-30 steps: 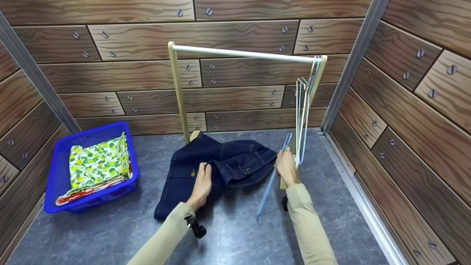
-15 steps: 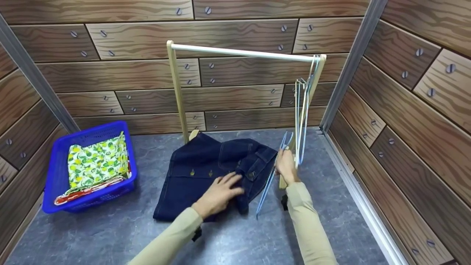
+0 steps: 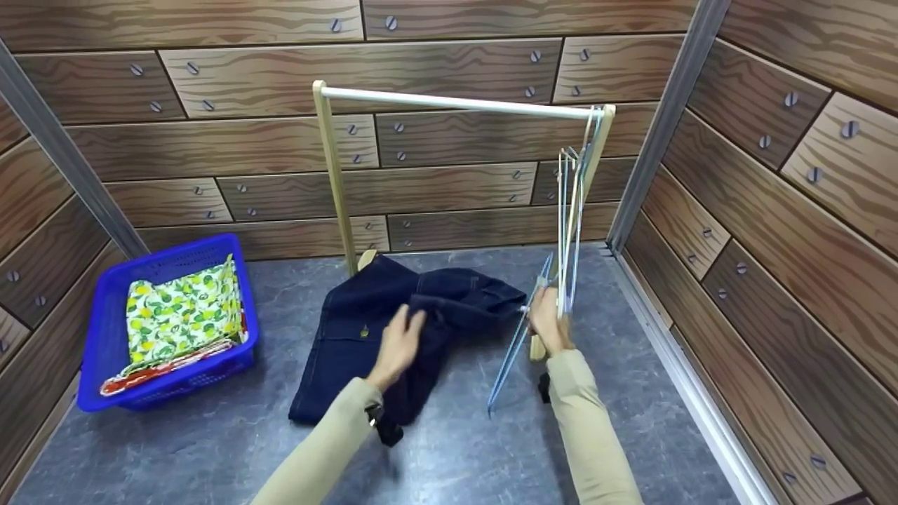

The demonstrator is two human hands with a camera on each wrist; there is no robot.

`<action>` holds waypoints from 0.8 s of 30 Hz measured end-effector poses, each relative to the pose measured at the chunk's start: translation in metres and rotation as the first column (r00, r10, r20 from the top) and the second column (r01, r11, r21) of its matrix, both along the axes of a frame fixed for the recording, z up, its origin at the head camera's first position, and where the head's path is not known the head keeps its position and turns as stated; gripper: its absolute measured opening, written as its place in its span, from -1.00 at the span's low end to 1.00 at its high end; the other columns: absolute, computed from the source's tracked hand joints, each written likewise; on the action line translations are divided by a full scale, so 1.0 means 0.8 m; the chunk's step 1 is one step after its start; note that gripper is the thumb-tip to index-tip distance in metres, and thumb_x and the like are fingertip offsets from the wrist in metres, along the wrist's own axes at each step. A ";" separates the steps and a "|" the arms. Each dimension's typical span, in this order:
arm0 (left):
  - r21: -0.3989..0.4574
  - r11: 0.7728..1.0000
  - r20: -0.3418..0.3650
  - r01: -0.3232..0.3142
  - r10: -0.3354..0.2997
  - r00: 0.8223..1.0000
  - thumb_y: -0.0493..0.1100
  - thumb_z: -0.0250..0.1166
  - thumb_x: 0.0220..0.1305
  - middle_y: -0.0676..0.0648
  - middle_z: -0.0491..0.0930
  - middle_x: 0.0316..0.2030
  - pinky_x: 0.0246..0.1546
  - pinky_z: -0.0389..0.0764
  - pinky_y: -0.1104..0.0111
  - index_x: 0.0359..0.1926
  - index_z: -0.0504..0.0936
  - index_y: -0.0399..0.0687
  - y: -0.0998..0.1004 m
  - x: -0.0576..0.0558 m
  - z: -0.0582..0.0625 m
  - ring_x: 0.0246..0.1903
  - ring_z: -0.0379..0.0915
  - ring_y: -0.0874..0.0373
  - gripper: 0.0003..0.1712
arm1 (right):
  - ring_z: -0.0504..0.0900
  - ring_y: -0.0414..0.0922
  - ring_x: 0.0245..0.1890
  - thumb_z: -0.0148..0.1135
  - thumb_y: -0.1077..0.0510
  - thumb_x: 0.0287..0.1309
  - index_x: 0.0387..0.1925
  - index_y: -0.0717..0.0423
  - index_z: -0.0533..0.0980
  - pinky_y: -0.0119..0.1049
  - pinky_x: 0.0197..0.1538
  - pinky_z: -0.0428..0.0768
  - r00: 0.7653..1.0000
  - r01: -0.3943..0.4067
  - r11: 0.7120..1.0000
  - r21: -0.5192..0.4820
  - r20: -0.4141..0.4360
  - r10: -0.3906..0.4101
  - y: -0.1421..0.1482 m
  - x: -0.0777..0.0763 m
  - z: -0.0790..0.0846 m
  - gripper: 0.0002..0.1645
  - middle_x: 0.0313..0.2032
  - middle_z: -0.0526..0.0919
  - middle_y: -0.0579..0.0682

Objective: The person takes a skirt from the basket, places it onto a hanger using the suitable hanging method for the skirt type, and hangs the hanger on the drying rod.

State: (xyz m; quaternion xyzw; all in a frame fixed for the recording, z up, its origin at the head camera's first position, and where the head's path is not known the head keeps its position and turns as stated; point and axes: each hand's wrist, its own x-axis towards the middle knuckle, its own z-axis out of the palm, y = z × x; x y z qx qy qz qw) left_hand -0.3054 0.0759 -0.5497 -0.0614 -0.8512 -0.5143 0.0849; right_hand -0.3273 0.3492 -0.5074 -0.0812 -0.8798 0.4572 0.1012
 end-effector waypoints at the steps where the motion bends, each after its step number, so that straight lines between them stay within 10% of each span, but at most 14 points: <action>1: 0.064 0.998 0.034 -0.027 0.025 0.999 0.08 -0.06 0.52 -0.28 0.49 0.24 0.28 0.40 0.06 0.33 0.38 -0.23 -0.003 -0.001 0.001 0.27 0.38 -0.18 -0.41 | 0.48 -0.28 -0.87 -0.40 0.17 0.47 -0.54 0.44 0.50 -0.27 -0.65 0.62 1.000 -0.003 1.000 0.007 0.002 0.003 0.000 0.000 0.000 -0.35 -0.72 0.57 0.10; 8: 0.289 0.953 0.114 -0.093 0.062 0.992 0.08 -0.08 0.53 -0.24 0.24 0.43 0.43 0.21 0.08 0.47 0.17 -0.22 -0.010 -0.001 0.004 0.43 0.15 -0.12 -0.33 | 0.50 -0.26 -0.88 -0.33 0.09 0.50 -0.52 0.38 0.50 -0.16 -0.60 0.66 1.000 0.025 1.000 0.009 0.007 -0.025 -0.006 -0.004 0.000 -0.37 -0.81 0.52 -0.09; 15: 0.515 0.831 0.184 -0.212 0.135 0.974 0.03 -0.09 0.55 -0.27 0.08 0.49 0.50 0.02 0.08 0.49 0.06 -0.29 -0.013 -0.010 0.002 0.49 -0.04 -0.14 -0.31 | 0.50 -0.28 -0.89 -0.31 0.14 0.47 -0.50 0.44 0.50 -0.29 -0.65 0.63 1.000 0.027 0.998 -0.048 0.005 -0.027 -0.013 -0.008 0.001 -0.41 -0.85 0.48 -0.17; 20: 0.405 0.907 0.134 -0.114 0.064 0.989 0.01 -0.07 0.54 -0.30 0.14 0.46 0.48 0.07 0.07 0.47 0.11 -0.32 -0.014 -0.003 -0.006 0.47 0.03 -0.16 -0.32 | 0.52 -0.28 -0.86 -0.26 0.12 0.47 -0.41 0.42 0.50 -0.27 -0.62 0.65 0.999 0.043 0.995 -0.085 0.032 -0.041 -0.020 -0.008 -0.001 -0.47 -0.74 0.60 -0.02; 24: 0.121 0.984 -0.050 0.130 -0.125 0.991 -0.04 0.01 0.51 -0.20 0.57 0.13 0.23 0.46 0.18 0.28 0.43 -0.13 -0.007 0.006 -0.010 0.14 0.50 0.02 -0.55 | 0.55 -0.26 -0.83 -0.26 0.09 0.47 -0.34 0.42 0.49 -0.19 -0.54 0.69 0.997 0.041 0.985 -0.170 0.066 -0.030 -0.030 -0.008 -0.002 -0.48 -0.69 0.62 0.00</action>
